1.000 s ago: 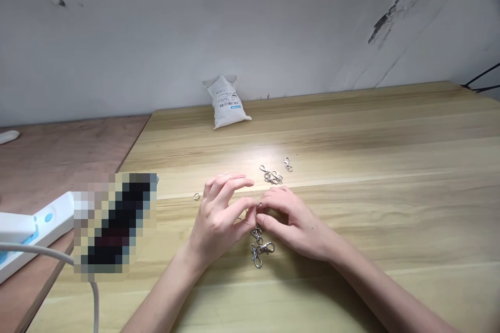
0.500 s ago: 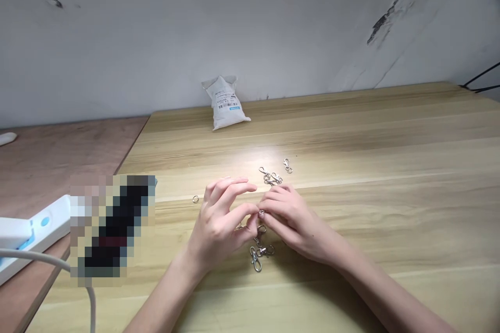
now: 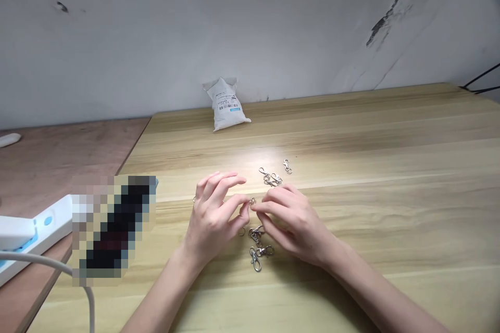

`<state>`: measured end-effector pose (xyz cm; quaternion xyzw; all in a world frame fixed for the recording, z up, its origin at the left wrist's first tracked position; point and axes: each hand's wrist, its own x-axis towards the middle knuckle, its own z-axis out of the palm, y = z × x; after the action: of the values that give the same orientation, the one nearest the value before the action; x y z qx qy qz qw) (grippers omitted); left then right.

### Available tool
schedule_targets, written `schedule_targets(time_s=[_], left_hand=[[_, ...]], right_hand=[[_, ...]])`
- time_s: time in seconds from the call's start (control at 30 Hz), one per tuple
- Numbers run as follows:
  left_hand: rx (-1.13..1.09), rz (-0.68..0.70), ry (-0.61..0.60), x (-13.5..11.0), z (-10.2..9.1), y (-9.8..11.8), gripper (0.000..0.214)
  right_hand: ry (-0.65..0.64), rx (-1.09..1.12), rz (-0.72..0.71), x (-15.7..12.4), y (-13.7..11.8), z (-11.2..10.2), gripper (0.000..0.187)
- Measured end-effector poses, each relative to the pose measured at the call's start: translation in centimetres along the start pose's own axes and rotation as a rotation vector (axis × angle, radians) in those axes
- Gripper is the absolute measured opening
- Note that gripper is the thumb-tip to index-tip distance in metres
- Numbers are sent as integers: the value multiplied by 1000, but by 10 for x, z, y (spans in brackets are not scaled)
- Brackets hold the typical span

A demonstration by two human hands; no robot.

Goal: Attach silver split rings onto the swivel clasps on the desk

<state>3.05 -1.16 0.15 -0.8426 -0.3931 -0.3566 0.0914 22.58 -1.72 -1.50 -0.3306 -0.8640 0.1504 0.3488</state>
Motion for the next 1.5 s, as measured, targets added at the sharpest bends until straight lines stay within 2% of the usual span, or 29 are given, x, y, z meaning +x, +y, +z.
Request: schedule_targets(time_s=[0.1,0.17,0.33,0.47,0.57,0.67,0.83,0.93,1.0,1.17,1.23,1.37,1.5], left_hand=[[-24,16,27,1,0,2,14],[-45,29,46,2,0,4,15],[-80,48,76,1,0,8,16],[-70,50,98,3,-2,11,16],[-47,70,103,2,-4,11,17],[-26,92,95,0,-5,10,19],[-13,96,100,1,-6,11,20],[-36,49,108,3,-6,14,17],[-71,25,86,3,-5,15,16],[-172,-101,-33,-1,-2,14,11],[-210,-187,-83,-1,-2,12,9],[-322,-348,-205,-1,-3,8,9],[-376,-389,-313,-3,-2,5,10]], right_hand=[[62,106,151,1,2,0,13],[40,212,217,1,2,0,20],[-82,469,224,1,2,0,21],[-124,685,309,3,1,-5,18],[-213,829,356,5,-2,-9,21],[-279,906,400,8,-3,-13,26],[-285,942,390,11,-3,-15,31],[-281,855,352,10,-2,-15,30],[-255,704,313,7,1,-14,28],[-57,-21,27,2,10,-9,21],[20,-229,-67,3,10,-8,19],[118,-348,-163,4,7,-7,16],[133,-287,-184,1,4,-1,15]])
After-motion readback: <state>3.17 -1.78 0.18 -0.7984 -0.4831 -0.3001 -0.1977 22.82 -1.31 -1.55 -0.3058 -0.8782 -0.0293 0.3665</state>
